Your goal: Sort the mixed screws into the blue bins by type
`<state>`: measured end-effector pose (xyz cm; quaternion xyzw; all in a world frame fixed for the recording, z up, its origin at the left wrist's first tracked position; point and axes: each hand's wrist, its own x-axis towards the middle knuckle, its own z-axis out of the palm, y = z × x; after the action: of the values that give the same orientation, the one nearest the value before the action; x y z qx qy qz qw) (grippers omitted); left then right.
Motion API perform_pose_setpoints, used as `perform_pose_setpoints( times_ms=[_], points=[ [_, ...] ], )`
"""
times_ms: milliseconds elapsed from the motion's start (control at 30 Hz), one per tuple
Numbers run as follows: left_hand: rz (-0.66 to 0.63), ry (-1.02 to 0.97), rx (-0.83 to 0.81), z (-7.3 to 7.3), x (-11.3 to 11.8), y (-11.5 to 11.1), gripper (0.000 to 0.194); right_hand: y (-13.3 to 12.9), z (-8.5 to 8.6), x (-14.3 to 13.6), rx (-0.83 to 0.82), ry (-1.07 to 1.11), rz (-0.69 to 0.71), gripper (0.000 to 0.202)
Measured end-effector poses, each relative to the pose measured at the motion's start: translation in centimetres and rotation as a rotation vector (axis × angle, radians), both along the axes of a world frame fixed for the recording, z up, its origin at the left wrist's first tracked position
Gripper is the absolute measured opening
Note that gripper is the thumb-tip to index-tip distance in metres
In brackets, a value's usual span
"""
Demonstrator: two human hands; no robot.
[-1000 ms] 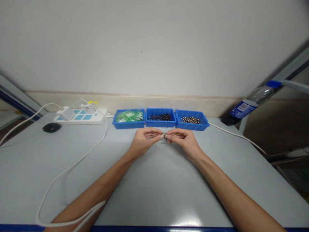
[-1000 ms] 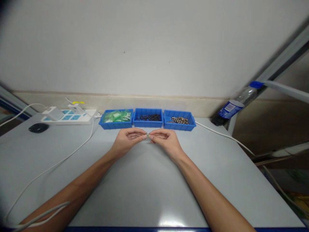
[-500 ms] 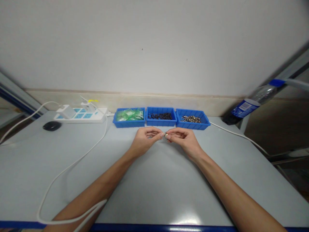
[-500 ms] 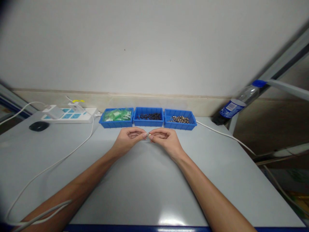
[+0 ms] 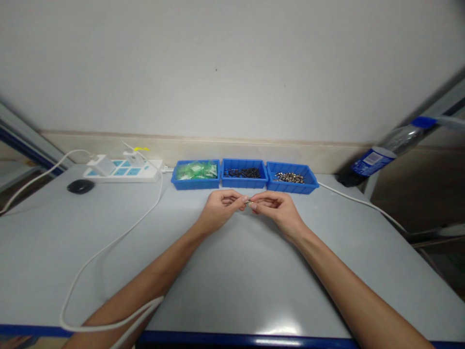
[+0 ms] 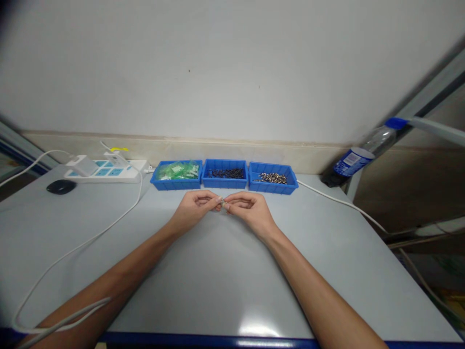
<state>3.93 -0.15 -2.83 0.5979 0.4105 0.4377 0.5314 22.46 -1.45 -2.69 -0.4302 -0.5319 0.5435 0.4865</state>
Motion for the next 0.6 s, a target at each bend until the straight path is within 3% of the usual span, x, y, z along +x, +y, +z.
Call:
perform_pose_setpoints(
  times_ms=[600],
  points=[
    [-0.001, 0.011, 0.022, -0.22, -0.06, 0.04, 0.032, -0.05, 0.03, 0.02, 0.012, -0.007, -0.005, 0.026]
  ],
)
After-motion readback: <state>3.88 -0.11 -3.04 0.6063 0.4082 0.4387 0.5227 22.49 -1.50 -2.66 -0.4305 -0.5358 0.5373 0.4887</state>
